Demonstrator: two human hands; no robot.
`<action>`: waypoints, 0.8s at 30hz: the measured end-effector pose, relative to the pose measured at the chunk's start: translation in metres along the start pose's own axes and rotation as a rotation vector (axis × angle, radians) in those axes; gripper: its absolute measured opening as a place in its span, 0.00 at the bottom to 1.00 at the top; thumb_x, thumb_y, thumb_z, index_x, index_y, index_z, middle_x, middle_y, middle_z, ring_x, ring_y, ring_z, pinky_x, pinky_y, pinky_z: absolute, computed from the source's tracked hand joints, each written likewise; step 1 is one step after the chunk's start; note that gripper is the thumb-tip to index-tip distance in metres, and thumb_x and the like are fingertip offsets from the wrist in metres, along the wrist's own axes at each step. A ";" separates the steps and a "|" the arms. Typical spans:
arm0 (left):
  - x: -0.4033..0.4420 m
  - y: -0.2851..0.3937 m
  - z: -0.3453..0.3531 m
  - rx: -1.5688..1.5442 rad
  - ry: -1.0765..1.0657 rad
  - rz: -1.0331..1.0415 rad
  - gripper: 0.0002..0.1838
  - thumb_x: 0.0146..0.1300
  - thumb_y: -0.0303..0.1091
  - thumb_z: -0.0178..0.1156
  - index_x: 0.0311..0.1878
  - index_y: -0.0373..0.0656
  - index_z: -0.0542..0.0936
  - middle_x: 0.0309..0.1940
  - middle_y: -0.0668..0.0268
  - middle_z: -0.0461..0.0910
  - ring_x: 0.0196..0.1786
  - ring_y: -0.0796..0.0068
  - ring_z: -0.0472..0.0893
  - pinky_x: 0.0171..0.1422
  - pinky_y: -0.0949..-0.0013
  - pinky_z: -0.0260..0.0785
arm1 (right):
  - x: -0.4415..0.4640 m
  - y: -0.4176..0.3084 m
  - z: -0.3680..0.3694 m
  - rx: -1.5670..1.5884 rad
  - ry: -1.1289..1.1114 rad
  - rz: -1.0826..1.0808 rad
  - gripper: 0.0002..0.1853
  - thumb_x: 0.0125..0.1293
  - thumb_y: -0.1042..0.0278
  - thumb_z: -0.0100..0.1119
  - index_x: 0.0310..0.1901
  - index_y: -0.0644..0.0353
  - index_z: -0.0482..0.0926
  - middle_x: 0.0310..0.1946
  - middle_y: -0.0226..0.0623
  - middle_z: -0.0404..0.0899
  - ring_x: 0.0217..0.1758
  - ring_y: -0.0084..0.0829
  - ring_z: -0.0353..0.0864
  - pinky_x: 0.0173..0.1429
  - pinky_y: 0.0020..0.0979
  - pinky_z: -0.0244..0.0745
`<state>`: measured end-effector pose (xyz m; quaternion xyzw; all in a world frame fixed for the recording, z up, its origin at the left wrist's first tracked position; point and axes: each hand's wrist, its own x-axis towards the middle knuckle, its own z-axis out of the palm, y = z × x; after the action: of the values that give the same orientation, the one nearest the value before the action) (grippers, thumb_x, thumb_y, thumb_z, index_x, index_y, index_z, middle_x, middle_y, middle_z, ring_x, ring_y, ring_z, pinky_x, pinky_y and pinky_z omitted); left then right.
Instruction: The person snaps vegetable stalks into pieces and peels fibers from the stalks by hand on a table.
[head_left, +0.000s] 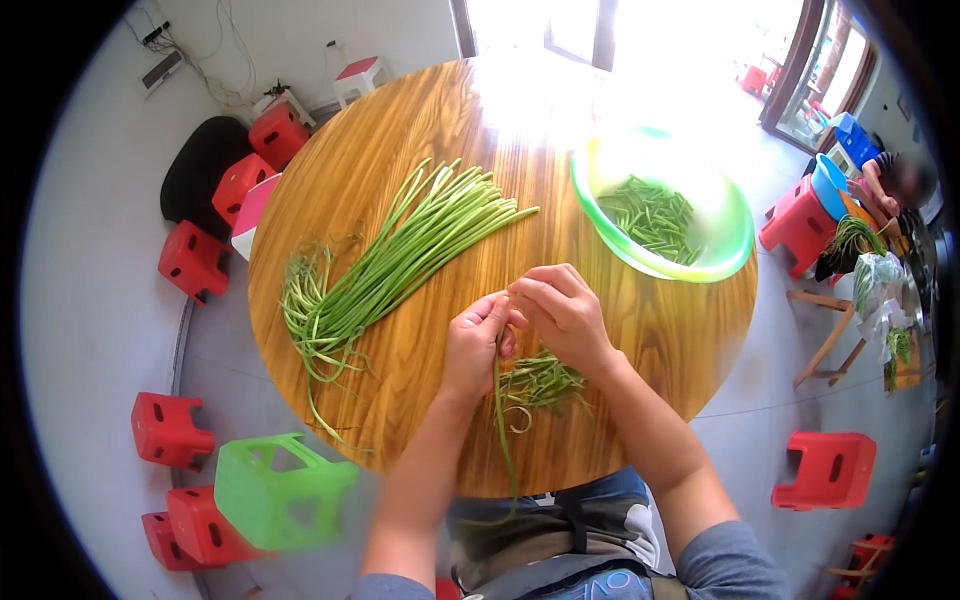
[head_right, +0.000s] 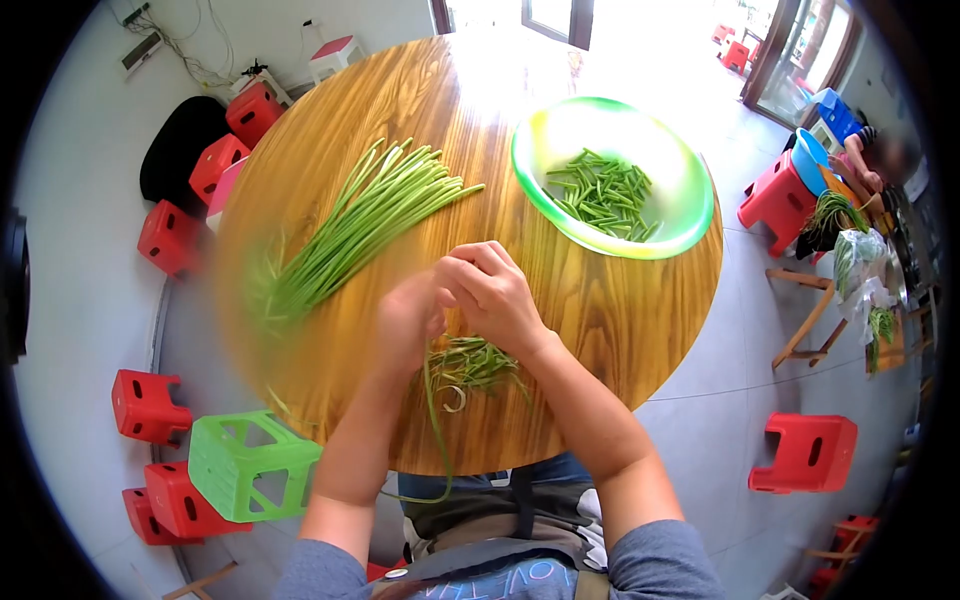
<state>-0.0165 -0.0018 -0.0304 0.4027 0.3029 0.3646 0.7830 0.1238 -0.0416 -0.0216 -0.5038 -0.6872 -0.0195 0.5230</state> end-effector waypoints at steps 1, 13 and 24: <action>-0.001 0.000 0.001 0.042 0.011 0.004 0.11 0.67 0.32 0.50 0.46 0.34 0.72 0.24 0.66 0.75 0.18 0.85 0.65 0.22 0.81 0.57 | 0.000 0.000 0.001 0.008 0.016 0.019 0.07 0.54 0.75 0.59 0.36 0.60 0.78 0.34 0.37 0.75 0.38 0.38 0.75 0.41 0.34 0.73; 0.001 0.004 0.001 0.030 0.028 0.130 0.11 0.65 0.31 0.54 0.48 0.37 0.70 0.30 0.63 0.79 0.23 0.86 0.67 0.26 0.81 0.59 | -0.001 0.019 -0.001 0.932 0.098 0.799 0.05 0.67 0.70 0.49 0.40 0.60 0.70 0.31 0.28 0.76 0.33 0.18 0.74 0.32 0.23 0.70; 0.000 -0.002 0.003 0.050 0.003 0.094 0.10 0.65 0.35 0.55 0.42 0.40 0.69 0.26 0.67 0.77 0.19 0.87 0.66 0.21 0.84 0.55 | 0.003 0.002 -0.004 0.826 -0.221 0.926 0.11 0.63 0.63 0.58 0.38 0.62 0.80 0.24 0.24 0.75 0.21 0.11 0.63 0.22 0.16 0.58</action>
<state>-0.0138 -0.0039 -0.0307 0.4356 0.2938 0.3939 0.7541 0.1282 -0.0406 -0.0191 -0.5048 -0.3985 0.5281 0.5545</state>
